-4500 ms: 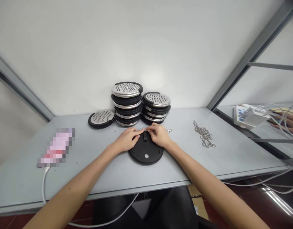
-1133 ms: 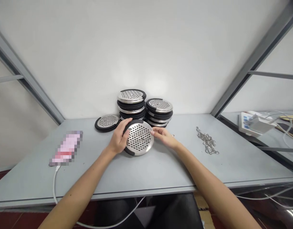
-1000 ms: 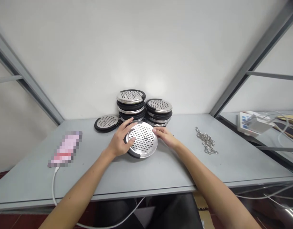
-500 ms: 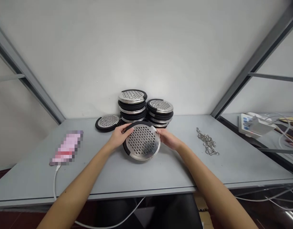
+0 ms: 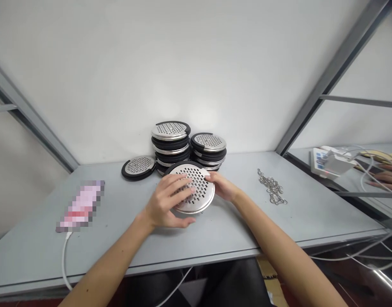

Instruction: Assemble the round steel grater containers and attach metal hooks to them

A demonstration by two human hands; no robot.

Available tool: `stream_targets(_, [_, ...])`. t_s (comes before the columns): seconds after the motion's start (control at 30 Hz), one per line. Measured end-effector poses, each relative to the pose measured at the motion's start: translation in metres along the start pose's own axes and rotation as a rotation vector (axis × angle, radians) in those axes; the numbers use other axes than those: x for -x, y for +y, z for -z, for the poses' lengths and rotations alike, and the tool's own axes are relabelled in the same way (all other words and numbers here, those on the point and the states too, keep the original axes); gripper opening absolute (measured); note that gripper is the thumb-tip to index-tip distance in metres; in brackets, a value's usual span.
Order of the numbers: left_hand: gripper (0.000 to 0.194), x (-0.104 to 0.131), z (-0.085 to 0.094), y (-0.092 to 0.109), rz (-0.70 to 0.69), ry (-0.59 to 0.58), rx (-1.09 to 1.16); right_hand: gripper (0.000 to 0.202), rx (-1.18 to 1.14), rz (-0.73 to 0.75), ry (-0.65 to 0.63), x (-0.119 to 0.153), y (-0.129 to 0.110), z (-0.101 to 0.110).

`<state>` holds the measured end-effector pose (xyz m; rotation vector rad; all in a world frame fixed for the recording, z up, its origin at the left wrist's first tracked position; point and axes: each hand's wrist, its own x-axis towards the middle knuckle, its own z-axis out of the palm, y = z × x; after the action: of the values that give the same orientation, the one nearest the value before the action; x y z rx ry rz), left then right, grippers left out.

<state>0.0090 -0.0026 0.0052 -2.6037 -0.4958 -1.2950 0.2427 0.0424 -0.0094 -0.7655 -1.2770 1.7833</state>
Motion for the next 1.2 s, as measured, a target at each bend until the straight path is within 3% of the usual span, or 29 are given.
stream_targets(0.23, [0.043,0.003,-0.007,0.003,-0.048,-0.151,-0.087,0.037,0.022,0.035,0.012,-0.001,0.002,-0.002])
stream_targets(0.6, [0.042,0.007,-0.014,0.0,0.036,-0.119,-0.18,0.041,0.025,0.044,0.152,-0.005,0.007,-0.005])
stream_targets(0.77, [0.044,0.009,-0.012,-0.001,0.029,-0.049,-0.09,0.042,0.023,0.058,0.137,-0.003,0.005,-0.008])
stream_targets(0.97, [0.049,0.01,-0.008,-0.004,0.112,0.007,0.077,0.069,0.032,-0.131,0.021,-0.005,0.0,0.003])
stream_targets(1.13, [0.049,0.013,-0.007,-0.008,0.135,0.049,0.11,0.073,0.049,-0.256,0.162,-0.008,-0.002,0.005])
stream_targets(1.2, [0.049,0.013,-0.007,-0.008,0.134,0.047,0.117,0.072,0.048,-0.301,0.162,-0.007,-0.002,0.002])
